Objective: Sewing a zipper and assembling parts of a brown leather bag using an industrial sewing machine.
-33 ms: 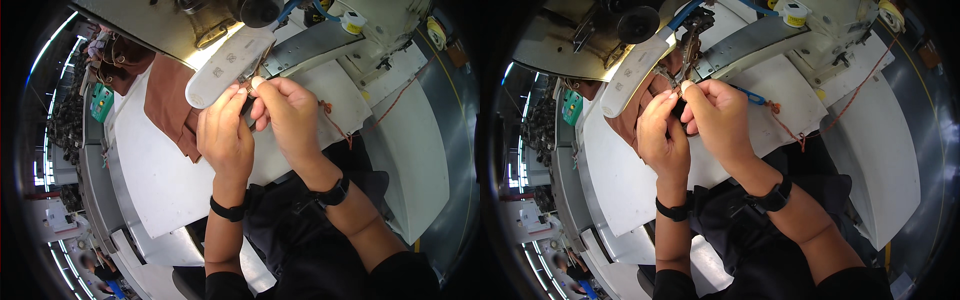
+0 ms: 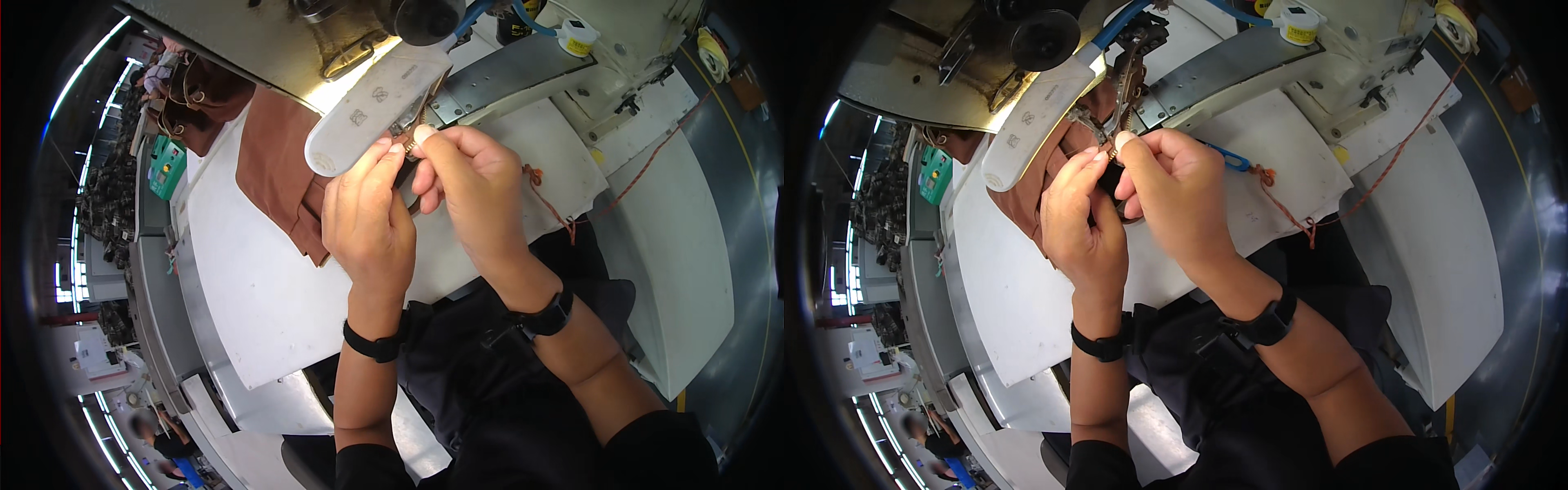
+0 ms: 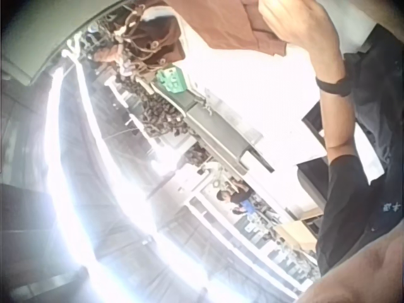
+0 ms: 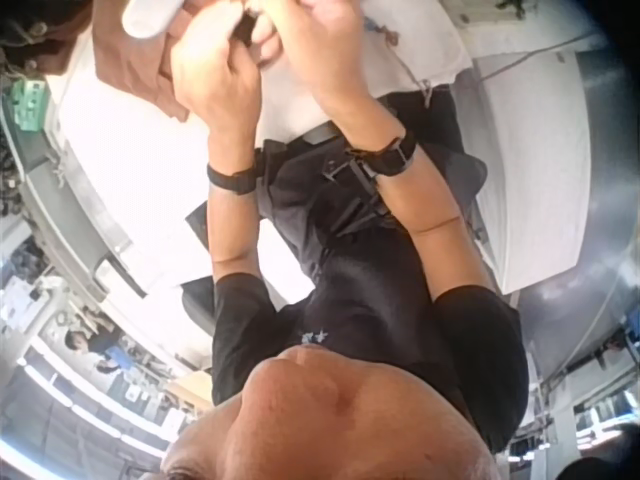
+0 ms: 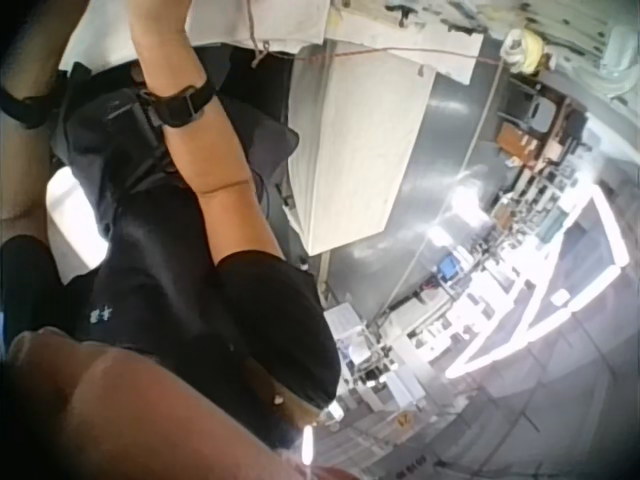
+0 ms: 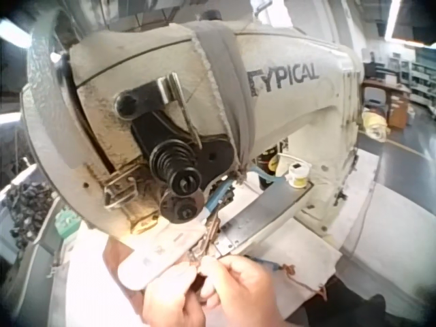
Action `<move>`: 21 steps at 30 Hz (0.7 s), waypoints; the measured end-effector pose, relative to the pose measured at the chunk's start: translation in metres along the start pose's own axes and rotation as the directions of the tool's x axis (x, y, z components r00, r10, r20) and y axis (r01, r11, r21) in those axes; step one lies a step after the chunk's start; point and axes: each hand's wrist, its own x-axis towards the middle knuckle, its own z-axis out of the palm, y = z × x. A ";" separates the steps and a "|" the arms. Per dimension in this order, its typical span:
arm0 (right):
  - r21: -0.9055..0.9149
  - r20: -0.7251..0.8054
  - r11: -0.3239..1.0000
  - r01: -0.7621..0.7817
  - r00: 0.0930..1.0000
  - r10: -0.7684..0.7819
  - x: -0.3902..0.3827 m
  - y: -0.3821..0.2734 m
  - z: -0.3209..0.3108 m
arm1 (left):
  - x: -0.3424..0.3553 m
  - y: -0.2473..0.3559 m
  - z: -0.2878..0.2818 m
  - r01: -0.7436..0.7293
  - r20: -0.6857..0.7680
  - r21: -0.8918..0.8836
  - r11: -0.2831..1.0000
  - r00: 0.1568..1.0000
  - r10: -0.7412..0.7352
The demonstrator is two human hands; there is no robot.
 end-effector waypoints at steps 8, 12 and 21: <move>-0.217 0.257 0.948 0.233 0.950 -0.175 0.018 -0.029 -0.016 | 0.001 -0.003 -0.001 -0.012 -0.031 -0.007 1.000 0.999 0.012; -0.265 0.350 0.954 0.137 0.936 -0.037 0.042 -0.041 -0.012 | -0.002 -0.006 0.001 -0.003 -0.036 -0.016 1.000 0.999 0.003; -0.301 0.357 0.927 0.223 0.928 -0.108 0.039 -0.037 -0.007 | 0.001 -0.012 -0.001 -0.028 -0.027 -0.055 0.998 0.999 0.026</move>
